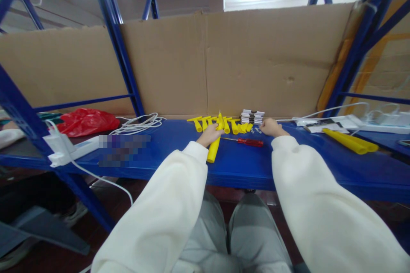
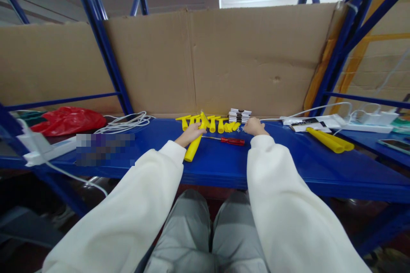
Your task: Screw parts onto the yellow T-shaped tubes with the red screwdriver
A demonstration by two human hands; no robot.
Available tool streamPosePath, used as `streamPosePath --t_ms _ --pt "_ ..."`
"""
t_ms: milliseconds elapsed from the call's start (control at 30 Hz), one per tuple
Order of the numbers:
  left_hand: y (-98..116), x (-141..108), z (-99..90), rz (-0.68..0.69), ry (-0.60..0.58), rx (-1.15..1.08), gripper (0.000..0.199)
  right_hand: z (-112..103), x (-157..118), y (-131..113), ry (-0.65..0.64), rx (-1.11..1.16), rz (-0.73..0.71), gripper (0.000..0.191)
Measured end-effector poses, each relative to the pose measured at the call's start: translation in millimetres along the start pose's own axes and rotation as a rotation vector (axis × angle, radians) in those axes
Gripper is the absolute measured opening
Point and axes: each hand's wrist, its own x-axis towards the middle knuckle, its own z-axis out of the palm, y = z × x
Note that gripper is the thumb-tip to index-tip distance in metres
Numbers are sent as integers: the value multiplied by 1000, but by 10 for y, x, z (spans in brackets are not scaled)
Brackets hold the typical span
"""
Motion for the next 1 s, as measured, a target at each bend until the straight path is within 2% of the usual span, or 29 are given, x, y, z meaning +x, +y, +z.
streamPosePath --t_ms 133,300,600,1000 --pt "-38 27 -5 29 4 -11 14 39 -39 51 -71 -51 54 24" --pt "-59 33 15 33 20 -20 17 84 -48 38 -103 -62 54 27" --pt "-126 87 11 69 -65 -4 21 96 -116 2 -93 -92 39 32" --pt "18 -24 -9 -23 -53 12 5 1 -164 -100 -58 -50 58 29"
